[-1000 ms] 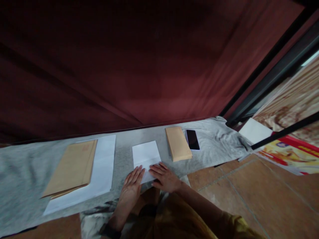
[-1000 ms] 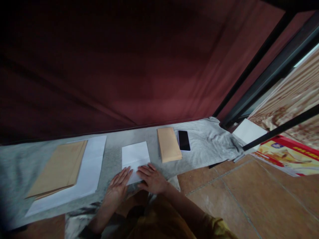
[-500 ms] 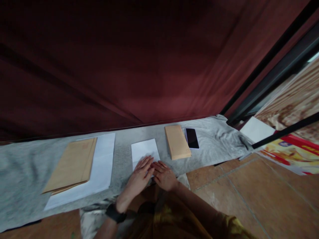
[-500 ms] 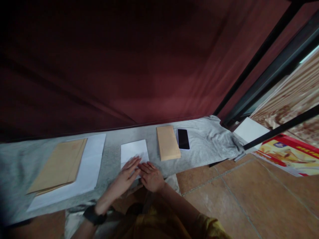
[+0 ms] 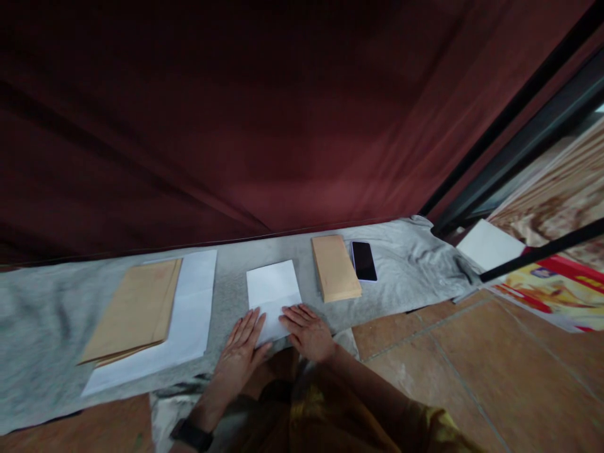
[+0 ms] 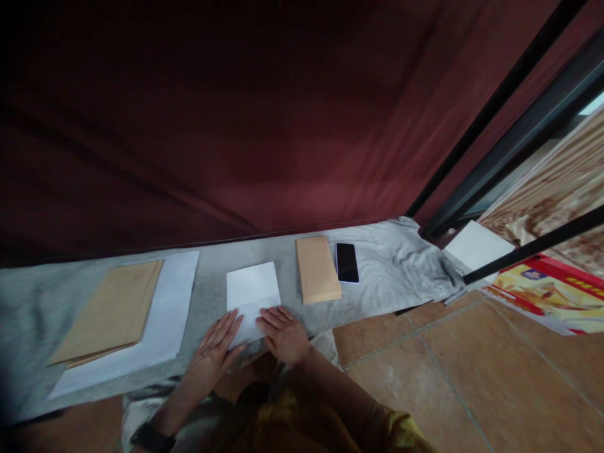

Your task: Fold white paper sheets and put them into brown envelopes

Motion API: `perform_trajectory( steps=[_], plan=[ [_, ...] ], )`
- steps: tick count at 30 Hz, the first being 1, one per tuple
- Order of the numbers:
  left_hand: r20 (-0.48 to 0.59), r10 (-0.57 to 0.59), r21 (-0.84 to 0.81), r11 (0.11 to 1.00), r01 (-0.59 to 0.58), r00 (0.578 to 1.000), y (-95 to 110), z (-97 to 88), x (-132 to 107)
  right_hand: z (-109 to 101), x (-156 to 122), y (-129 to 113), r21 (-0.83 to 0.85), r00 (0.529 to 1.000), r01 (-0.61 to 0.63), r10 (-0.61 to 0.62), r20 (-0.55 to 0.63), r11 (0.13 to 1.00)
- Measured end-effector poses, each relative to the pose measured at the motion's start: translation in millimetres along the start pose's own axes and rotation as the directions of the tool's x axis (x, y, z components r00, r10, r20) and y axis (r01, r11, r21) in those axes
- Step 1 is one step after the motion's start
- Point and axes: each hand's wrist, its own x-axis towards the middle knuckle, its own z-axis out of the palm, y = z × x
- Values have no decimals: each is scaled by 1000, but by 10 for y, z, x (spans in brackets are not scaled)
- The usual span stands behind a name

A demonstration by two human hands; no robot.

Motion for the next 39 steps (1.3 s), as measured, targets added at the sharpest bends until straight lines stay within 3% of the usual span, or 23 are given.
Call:
perform_trajectory(
  steps=[3,7,10,13,18,25,32,36,39],
  plan=[
    [52,33,-74,997,-29,998,-80,-86,-75,-10,-3,36,48,1000,13,-13,-10,999],
    [3,-72,-231,970,71,997,-119,-64,-16,-5,-17,107,144,999,-10,17,-48,990],
    [-49,-182,-368,917,152,982,-125,-10,51,14,-22,148,194,981,-131,155,-115,972],
    [-89,-301,-432,871,236,949,-99,-4,101,23,-1,162,240,926,-282,329,-183,929],
    [-124,-427,-404,846,348,896,1,-64,182,-12,76,110,205,850,-449,486,-203,870],
    [-164,-517,-278,841,464,840,48,-31,275,-80,188,18,56,828,-523,522,-205,851],
    [-6,-561,-59,826,560,828,87,-195,521,-210,389,-13,-75,785,-618,608,-117,783],
    [116,-615,12,786,618,780,49,-301,663,-253,507,-34,-158,745,-666,658,-105,729],
    [177,-643,-63,748,661,745,-11,-334,689,-272,557,-33,-188,730,-681,678,-91,708]
  ],
)
